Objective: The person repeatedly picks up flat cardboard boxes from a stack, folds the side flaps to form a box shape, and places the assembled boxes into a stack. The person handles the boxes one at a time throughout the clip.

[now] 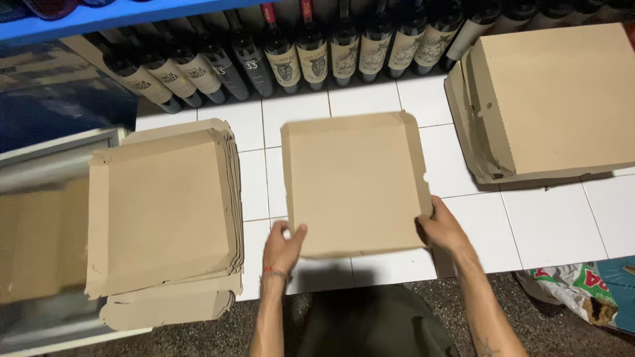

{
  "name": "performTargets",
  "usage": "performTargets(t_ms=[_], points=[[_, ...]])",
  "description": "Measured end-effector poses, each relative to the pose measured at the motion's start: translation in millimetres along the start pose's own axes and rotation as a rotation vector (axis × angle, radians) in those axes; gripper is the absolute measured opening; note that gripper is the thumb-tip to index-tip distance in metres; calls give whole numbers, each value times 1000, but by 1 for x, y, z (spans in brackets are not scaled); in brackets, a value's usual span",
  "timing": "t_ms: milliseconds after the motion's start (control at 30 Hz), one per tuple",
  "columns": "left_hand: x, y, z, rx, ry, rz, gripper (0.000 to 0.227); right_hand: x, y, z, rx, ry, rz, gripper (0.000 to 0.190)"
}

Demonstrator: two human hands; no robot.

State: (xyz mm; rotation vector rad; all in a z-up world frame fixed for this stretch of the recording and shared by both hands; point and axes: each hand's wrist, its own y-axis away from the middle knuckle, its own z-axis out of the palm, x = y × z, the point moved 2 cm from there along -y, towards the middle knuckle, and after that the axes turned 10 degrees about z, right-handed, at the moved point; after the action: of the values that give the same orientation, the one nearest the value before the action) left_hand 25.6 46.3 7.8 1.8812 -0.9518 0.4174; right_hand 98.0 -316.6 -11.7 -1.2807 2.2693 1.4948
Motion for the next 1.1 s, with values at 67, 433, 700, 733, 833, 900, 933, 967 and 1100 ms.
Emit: performTargets(t_ms=[67, 433, 700, 733, 833, 900, 933, 967, 1100], points=[[-42, -6, 16, -55, -42, 26, 67, 4, 22, -5, 2, 0, 33, 57], [16, 12, -49, -16, -52, 152, 55, -43, 68, -8, 222, 186, -17, 73], [12, -102, -28, 213, 33, 345, 50, -139, 7, 62, 124, 432, -688, 54], [12, -102, -27, 218, 38, 348, 50, -153, 8, 73, 126, 435, -694, 54], [16, -91, -25, 253, 96, 385, 42, -189, 5, 111, -7, 489, -762, 56], [26, -72, -31, 295, 137, 418, 43, -210, -6, 131, -57, 514, -738, 55], [24, -74, -29, 300, 141, 414, 43, -218, -12, 137, -61, 519, -742, 55], [23, -76, -28, 327, 143, 453, 41, -226, -17, 143, -64, 562, -790, 56], [14, -86, -20, 390, 124, 501, 37, -254, -34, 160, -113, 669, -909, 48]])
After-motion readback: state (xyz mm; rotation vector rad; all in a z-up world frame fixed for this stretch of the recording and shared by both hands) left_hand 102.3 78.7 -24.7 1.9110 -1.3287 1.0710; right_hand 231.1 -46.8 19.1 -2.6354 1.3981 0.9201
